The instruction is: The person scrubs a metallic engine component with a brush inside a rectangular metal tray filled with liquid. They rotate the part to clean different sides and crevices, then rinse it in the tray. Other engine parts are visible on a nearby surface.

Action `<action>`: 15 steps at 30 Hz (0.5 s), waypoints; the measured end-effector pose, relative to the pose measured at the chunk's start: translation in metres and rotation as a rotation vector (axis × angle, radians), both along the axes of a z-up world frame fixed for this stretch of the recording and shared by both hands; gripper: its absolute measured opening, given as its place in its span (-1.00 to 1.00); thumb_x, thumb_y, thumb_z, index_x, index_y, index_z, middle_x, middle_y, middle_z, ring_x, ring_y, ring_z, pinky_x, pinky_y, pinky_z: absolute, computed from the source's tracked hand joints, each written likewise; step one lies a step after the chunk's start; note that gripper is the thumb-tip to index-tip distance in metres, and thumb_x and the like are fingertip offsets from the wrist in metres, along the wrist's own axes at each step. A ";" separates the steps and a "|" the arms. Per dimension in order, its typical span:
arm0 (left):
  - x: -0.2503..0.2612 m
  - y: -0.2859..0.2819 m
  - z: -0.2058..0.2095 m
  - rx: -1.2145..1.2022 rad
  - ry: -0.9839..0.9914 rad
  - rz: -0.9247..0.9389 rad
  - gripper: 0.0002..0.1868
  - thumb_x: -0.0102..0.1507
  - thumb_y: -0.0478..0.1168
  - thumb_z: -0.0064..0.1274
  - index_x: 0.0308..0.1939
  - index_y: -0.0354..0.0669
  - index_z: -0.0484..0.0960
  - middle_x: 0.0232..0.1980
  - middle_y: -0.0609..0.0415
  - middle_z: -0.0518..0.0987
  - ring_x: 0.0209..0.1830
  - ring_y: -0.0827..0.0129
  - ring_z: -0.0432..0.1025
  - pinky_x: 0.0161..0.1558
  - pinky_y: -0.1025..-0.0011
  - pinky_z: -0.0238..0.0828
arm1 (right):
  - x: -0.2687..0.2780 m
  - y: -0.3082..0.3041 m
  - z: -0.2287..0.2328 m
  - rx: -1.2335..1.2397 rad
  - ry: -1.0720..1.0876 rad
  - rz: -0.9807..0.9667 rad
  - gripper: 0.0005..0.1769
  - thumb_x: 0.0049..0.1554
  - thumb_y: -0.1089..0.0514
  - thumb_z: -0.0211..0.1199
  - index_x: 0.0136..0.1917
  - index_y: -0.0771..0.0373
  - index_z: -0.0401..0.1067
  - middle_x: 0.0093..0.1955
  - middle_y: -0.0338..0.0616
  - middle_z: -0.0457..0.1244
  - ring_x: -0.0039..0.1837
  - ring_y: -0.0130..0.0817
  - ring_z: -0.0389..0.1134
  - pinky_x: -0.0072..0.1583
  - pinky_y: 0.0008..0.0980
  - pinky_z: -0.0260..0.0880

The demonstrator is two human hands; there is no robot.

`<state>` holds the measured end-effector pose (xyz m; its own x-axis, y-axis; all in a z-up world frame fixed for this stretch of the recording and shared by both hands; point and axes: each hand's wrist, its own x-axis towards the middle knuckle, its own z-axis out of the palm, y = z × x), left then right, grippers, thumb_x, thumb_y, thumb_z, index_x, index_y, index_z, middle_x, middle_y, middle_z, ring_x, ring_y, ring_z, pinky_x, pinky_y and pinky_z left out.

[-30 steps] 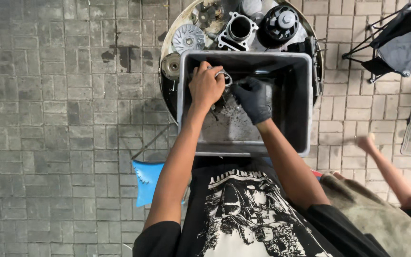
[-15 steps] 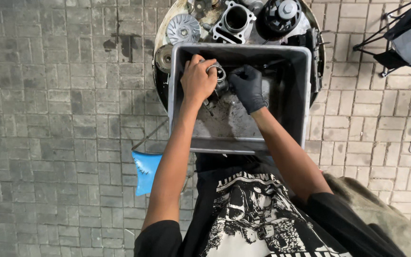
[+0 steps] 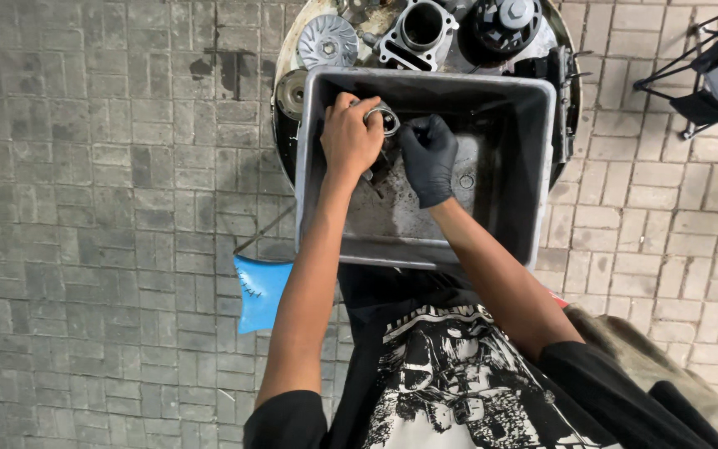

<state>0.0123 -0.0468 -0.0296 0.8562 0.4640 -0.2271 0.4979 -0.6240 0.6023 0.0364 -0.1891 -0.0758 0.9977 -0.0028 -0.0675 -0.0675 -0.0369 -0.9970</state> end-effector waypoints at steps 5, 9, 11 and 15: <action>-0.001 0.007 -0.014 -0.013 -0.046 -0.031 -0.57 0.26 0.04 -0.12 0.12 0.21 0.71 0.15 0.10 0.50 0.17 -0.04 0.41 0.16 -0.17 0.47 | -0.007 -0.004 -0.008 0.052 0.132 -0.057 -0.83 0.13 0.27 0.43 -0.23 0.23 0.45 -0.40 -0.15 0.31 -0.36 -0.43 0.34 -0.34 -0.48 0.35; 0.010 0.026 -0.028 -0.081 -0.131 -0.142 -0.57 0.29 -0.01 -0.12 0.13 0.02 0.71 0.11 -0.09 0.55 0.17 -0.22 0.44 0.16 -0.15 0.45 | -0.010 -0.010 -0.055 0.131 0.294 -0.100 -0.72 0.21 0.06 0.38 -0.23 0.25 0.44 -0.41 -0.09 0.30 -0.40 -0.36 0.32 -0.39 -0.37 0.35; 0.018 0.037 -0.033 -0.139 -0.135 -0.236 -0.55 0.29 -0.03 -0.15 0.15 -0.01 0.70 0.13 -0.17 0.55 0.20 -0.27 0.40 0.19 -0.16 0.41 | -0.004 -0.025 -0.051 0.114 0.288 -0.102 -0.71 0.21 0.02 0.39 -0.19 0.25 0.46 -0.38 -0.07 0.32 -0.35 -0.34 0.37 -0.36 -0.38 0.40; 0.022 0.043 -0.025 -0.440 -0.152 -0.323 -0.51 0.28 -0.15 -0.22 0.21 0.04 0.69 -0.03 -0.10 0.63 0.09 -0.08 0.50 0.20 0.06 0.39 | 0.002 -0.048 -0.064 0.073 0.298 -0.078 -0.67 0.23 -0.03 0.39 -0.08 0.29 0.47 -0.30 -0.02 0.34 -0.22 -0.31 0.43 -0.29 -0.35 0.50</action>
